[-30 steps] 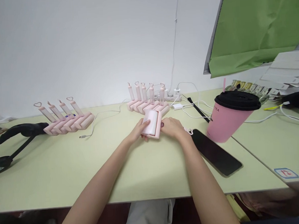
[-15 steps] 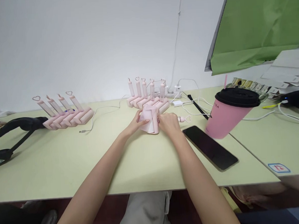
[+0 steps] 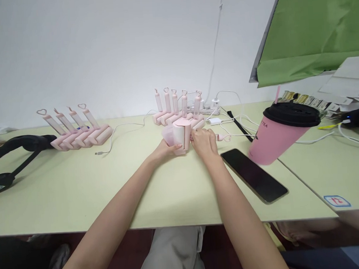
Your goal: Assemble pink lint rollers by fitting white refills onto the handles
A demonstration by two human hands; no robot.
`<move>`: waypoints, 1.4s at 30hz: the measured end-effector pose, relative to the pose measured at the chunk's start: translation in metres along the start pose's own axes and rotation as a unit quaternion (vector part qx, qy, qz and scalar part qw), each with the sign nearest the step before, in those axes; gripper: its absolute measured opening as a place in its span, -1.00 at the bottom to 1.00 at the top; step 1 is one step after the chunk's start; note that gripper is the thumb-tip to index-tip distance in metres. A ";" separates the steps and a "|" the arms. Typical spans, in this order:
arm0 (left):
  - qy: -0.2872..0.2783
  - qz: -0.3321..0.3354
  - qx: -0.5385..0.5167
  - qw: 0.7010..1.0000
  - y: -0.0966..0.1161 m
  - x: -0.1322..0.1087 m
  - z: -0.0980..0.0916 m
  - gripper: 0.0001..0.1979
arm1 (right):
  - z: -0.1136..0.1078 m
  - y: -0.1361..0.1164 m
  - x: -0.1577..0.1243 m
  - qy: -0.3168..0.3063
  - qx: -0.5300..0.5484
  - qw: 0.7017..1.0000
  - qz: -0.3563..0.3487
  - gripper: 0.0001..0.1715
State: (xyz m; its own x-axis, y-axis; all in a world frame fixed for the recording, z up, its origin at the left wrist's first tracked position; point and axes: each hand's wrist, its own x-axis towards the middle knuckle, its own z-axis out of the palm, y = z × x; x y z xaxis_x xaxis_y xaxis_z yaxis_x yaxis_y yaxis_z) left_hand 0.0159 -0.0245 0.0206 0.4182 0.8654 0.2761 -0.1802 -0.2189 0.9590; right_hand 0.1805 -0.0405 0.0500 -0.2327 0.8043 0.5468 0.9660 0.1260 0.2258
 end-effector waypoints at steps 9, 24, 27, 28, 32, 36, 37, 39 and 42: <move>0.048 0.008 0.028 0.998 -0.006 0.000 -0.003 -0.30 | 0.001 0.010 -0.002 0.002 -0.002 0.999 -0.041 -0.72; 0.025 -0.013 0.031 0.999 -0.006 -0.001 -0.009 -0.32 | -0.001 0.016 -0.002 -0.014 -0.002 0.999 -0.050 -0.73; 0.015 -0.003 0.023 1.000 -0.007 0.000 -0.010 -0.31 | -0.003 0.015 -0.002 -0.023 -0.003 0.998 -0.055 -0.74; 0.013 -0.001 0.021 1.000 -0.007 0.000 -0.010 -0.30 | -0.003 0.014 -0.002 -0.030 -0.002 0.998 -0.057 -0.75; 0.022 0.001 0.026 0.999 -0.008 0.002 -0.010 -0.25 | -0.002 0.008 -0.001 -0.041 0.004 0.997 -0.059 -0.76; 0.020 0.007 0.042 0.999 -0.007 0.002 -0.007 -0.27 | 0.000 0.004 0.000 -0.042 0.005 0.997 -0.066 -0.76; 0.015 0.008 0.046 0.999 -0.006 0.001 -0.006 -0.28 | 0.001 0.004 0.000 -0.042 0.004 0.997 -0.068 -0.76; 0.006 0.005 0.050 0.999 -0.004 0.000 -0.004 -0.29 | 0.001 0.004 0.000 -0.040 0.003 0.996 -0.074 -0.76; -0.002 -0.001 0.055 0.998 -0.002 -0.003 -0.002 -0.28 | 0.001 0.005 -0.001 -0.037 0.001 0.996 -0.080 -0.75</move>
State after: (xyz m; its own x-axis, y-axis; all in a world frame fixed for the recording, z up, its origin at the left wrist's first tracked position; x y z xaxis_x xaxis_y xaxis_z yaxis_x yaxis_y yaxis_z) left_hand 0.0131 -0.0255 0.0177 0.4220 0.8638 0.2752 -0.0804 -0.2667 0.9604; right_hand 0.1860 -0.0398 0.0502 -0.3741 0.8145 0.4434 0.9178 0.2568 0.3028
